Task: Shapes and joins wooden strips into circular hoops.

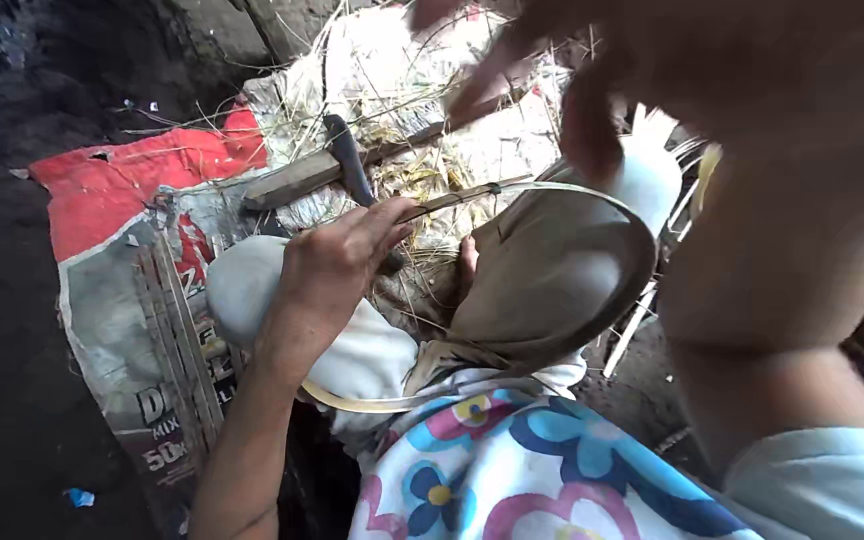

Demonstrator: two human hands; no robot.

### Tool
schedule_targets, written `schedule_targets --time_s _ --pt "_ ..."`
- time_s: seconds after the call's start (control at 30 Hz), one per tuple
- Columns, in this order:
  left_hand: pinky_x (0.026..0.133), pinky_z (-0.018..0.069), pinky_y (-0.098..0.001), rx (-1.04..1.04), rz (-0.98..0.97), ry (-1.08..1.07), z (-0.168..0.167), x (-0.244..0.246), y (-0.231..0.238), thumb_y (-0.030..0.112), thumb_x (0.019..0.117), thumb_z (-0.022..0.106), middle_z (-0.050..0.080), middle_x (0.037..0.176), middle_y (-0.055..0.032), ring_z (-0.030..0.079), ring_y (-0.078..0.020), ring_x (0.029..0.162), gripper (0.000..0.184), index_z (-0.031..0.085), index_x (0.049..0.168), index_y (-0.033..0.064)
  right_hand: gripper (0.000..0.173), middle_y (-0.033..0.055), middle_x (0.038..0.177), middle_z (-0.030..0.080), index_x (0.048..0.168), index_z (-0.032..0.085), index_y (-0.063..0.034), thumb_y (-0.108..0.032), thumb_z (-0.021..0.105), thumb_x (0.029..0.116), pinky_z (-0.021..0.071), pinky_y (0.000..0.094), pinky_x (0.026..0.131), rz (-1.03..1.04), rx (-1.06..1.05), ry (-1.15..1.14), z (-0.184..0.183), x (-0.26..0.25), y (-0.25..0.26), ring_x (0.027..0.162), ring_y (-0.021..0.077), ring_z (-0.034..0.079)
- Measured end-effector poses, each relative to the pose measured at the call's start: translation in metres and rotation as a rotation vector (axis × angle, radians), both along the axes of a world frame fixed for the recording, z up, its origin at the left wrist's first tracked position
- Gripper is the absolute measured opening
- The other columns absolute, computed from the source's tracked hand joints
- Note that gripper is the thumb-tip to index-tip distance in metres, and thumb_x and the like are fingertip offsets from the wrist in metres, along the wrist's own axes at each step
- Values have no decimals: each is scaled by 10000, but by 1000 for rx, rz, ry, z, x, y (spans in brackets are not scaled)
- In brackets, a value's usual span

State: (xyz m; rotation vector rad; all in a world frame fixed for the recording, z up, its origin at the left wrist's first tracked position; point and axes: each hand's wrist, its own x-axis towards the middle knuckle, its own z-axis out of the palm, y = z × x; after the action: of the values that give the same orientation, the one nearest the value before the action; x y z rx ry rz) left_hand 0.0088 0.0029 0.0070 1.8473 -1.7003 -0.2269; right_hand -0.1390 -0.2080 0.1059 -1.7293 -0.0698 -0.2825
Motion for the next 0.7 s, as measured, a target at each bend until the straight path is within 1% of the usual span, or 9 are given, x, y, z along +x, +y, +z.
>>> schedule_targets --time_s 0.07,0.13,0.23,0.27,0.3,0.37,0.47,0.57,0.7 --pt "654 562 -416 16 -12 77 0 4 -5 207 1067 546 727 933 -130 683 -238 710 301 688 1285 57 380 -50 1077 753 1164 725 -95 -364 474 1068 635 248 732 -12 -111 94 -25 -43 28 925 61 718" --pt "705 563 -418 28 -27 134 2 4 -10 200 1064 549 740 983 -140 691 -239 754 307 695 1283 42 434 9 1256 710 1377 631 -66 -331 492 1064 598 238 906 -97 -276 263 -64 -55 56 1071 48 690" --pt "673 556 -364 29 -51 135 4 -1 -10 185 1060 556 734 950 -108 667 -187 711 293 689 1283 52 502 61 1454 573 1531 449 -71 -261 511 1070 546 258 912 -318 -182 302 -115 -29 83 1077 67 642" --pt "671 553 -362 26 -55 111 6 -2 -8 184 1062 551 732 964 -99 667 -180 716 295 679 1296 60 397 56 1291 661 1427 555 -65 -238 520 1072 570 254 797 -387 -90 245 -124 -21 88 941 73 665" --pt "693 556 -378 19 -55 91 7 -3 -7 183 1062 550 738 1001 -104 686 -192 753 303 675 1309 61 248 46 926 675 1148 661 -38 -225 516 1074 527 238 590 -439 -60 179 -129 -14 93 694 76 617" --pt "721 562 -400 20 -51 64 6 -2 -5 181 1061 548 741 1040 -116 709 -218 804 307 674 1312 58 263 -3 637 549 961 670 -33 -177 486 1081 444 222 443 -401 -237 124 -122 -17 96 494 60 506" --pt "689 555 -425 35 -41 20 6 -2 -4 196 1069 529 736 1016 -128 704 -252 780 315 664 1319 61 238 -12 683 605 1047 735 -41 -133 516 1025 446 255 481 -284 -651 -8 -73 -33 95 541 75 536" --pt "602 525 -438 6 -11 -78 7 -8 -3 160 1044 558 697 901 -141 664 -284 682 299 662 1297 41 281 28 621 557 943 705 -53 -184 479 1045 381 356 426 -287 -872 -43 -23 -15 66 501 170 543" --pt "442 438 -402 -62 86 -204 -5 -13 -7 219 1051 577 634 751 -109 559 -257 487 330 584 1327 39 346 58 776 620 1006 736 -58 -180 425 1099 454 421 680 -29 -835 350 -33 55 0 705 180 568"
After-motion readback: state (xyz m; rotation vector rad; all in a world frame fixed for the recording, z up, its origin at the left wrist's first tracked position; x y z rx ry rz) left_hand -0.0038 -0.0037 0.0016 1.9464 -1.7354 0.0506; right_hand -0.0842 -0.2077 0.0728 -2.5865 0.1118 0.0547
